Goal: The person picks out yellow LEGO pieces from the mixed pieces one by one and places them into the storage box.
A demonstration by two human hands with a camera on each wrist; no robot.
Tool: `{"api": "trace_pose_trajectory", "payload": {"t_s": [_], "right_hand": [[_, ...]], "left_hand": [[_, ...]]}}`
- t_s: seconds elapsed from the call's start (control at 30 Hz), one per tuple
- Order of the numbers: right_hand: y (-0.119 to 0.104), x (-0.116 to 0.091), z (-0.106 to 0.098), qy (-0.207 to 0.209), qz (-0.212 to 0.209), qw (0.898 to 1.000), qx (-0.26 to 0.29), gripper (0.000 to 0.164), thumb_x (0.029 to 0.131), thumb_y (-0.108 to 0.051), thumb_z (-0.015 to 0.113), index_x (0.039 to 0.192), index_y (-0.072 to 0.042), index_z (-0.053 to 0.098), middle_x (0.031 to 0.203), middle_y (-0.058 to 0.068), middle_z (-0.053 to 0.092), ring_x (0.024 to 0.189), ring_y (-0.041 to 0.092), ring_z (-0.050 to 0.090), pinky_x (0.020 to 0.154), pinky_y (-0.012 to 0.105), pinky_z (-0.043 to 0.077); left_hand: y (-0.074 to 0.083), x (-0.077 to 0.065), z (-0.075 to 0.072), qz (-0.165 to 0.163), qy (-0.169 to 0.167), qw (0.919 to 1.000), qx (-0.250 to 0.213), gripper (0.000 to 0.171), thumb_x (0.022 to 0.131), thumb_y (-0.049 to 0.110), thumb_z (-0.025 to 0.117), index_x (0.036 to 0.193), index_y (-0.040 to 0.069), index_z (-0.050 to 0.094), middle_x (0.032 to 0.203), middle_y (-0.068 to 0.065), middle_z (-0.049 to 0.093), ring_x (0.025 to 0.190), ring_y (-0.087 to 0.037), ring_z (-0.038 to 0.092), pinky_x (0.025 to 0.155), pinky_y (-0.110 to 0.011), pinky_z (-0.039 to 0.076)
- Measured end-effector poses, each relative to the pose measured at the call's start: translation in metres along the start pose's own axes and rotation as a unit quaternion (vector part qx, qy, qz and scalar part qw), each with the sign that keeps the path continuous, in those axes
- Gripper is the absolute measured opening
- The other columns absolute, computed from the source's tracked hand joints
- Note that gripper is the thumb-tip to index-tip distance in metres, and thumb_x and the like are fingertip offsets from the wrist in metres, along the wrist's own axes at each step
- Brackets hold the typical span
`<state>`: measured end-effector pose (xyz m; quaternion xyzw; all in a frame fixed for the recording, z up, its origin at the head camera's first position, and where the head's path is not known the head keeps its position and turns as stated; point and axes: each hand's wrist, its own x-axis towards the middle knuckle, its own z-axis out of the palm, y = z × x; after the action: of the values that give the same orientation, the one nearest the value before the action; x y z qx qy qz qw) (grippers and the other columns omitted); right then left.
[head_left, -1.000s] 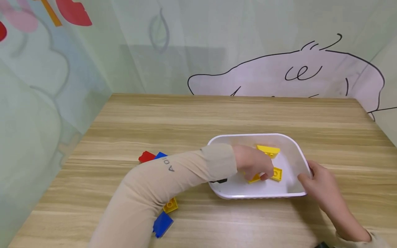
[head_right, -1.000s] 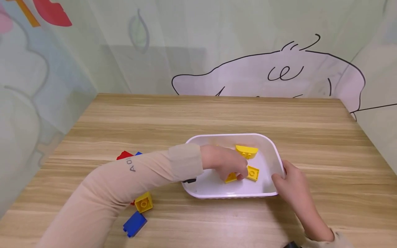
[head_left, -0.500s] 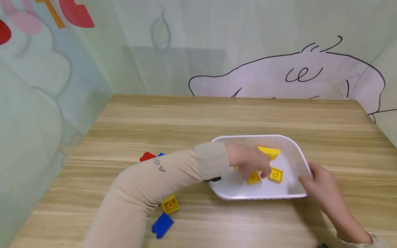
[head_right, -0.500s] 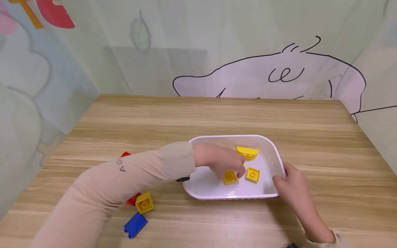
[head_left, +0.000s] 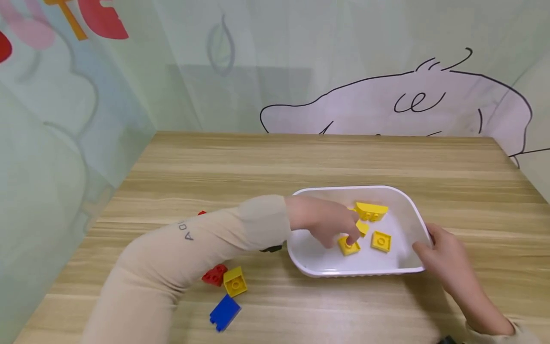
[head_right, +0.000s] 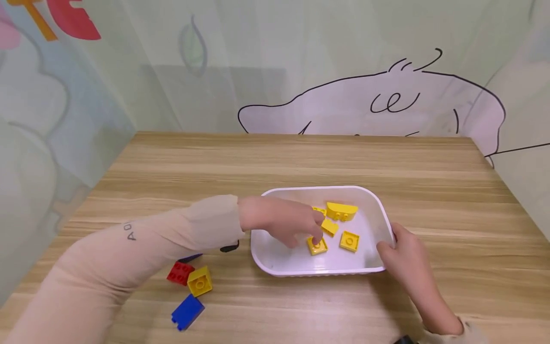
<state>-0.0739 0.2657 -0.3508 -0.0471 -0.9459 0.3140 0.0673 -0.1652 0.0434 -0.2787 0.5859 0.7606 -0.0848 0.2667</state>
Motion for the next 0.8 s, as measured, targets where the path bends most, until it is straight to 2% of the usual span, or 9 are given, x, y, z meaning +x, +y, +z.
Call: {"api": "trace_pose_trajectory", "payload": {"t_s": [0.1,0.23,0.37,0.43,0.63,0.8], "right_hand": [[0.000,0.001,0.000,-0.001,-0.002,1.000,-0.003,0.035,0.075,-0.005,0.052,0.105,0.014,0.051,0.086,0.029,0.061,0.066,0.026,0.054,0.054,0.040,0.046],[-0.001,0.001,-0.001,-0.002,-0.003,1.000,-0.002,0.035,0.075,-0.004,0.052,0.105,0.015,0.051,0.086,0.029,0.061,0.066,0.026,0.054,0.054,0.039,0.046],[-0.001,0.001,-0.001,-0.006,0.000,1.000,-0.005,0.036,0.075,-0.005,0.052,0.105,0.014,0.051,0.085,0.028,0.061,0.066,0.026,0.054,0.054,0.039,0.046],[-0.001,0.002,-0.001,-0.009,0.002,1.000,-0.007,0.036,0.075,-0.005,0.052,0.105,0.014,0.051,0.086,0.028,0.061,0.066,0.026,0.054,0.054,0.040,0.046],[0.000,0.002,0.000,-0.023,0.010,1.000,-0.005,0.038,0.077,-0.006,0.052,0.108,0.015,0.049,0.091,0.032,0.059,0.068,0.027,0.055,0.055,0.040,0.048],[-0.001,0.000,0.000,-0.017,0.004,1.000,0.005,0.036,0.077,-0.005,0.050,0.107,0.014,0.050,0.088,0.030,0.060,0.067,0.026,0.055,0.055,0.040,0.048]], "left_hand": [[-0.001,-0.010,-0.001,0.008,0.015,0.9998,-0.010,0.029,0.080,0.012,0.058,0.109,0.018,0.057,0.108,-0.004,0.049,0.088,-0.014,0.044,0.074,-0.020,0.036],[-0.001,-0.028,-0.002,-0.004,0.024,0.9995,-0.020,0.030,0.080,0.015,0.059,0.110,0.018,0.057,0.109,-0.004,0.050,0.089,-0.015,0.044,0.076,-0.021,0.037],[-0.005,-0.050,0.001,-0.009,0.049,0.9981,-0.036,0.031,0.080,0.016,0.060,0.111,0.017,0.058,0.114,-0.004,0.050,0.093,-0.015,0.044,0.081,-0.022,0.037],[-0.007,-0.060,0.005,-0.010,0.064,0.9970,-0.041,0.031,0.080,0.016,0.060,0.111,0.017,0.058,0.113,-0.004,0.050,0.094,-0.015,0.045,0.082,-0.022,0.037],[-0.012,-0.090,0.017,-0.042,0.097,0.9918,-0.071,0.027,0.080,0.018,0.062,0.107,0.016,0.059,0.107,-0.005,0.052,0.091,-0.015,0.046,0.080,-0.023,0.041],[-0.020,-0.115,0.033,-0.051,0.136,0.9857,-0.086,0.020,0.080,0.017,0.062,0.100,0.015,0.059,0.104,-0.005,0.054,0.092,-0.017,0.047,0.083,-0.028,0.042]]}}
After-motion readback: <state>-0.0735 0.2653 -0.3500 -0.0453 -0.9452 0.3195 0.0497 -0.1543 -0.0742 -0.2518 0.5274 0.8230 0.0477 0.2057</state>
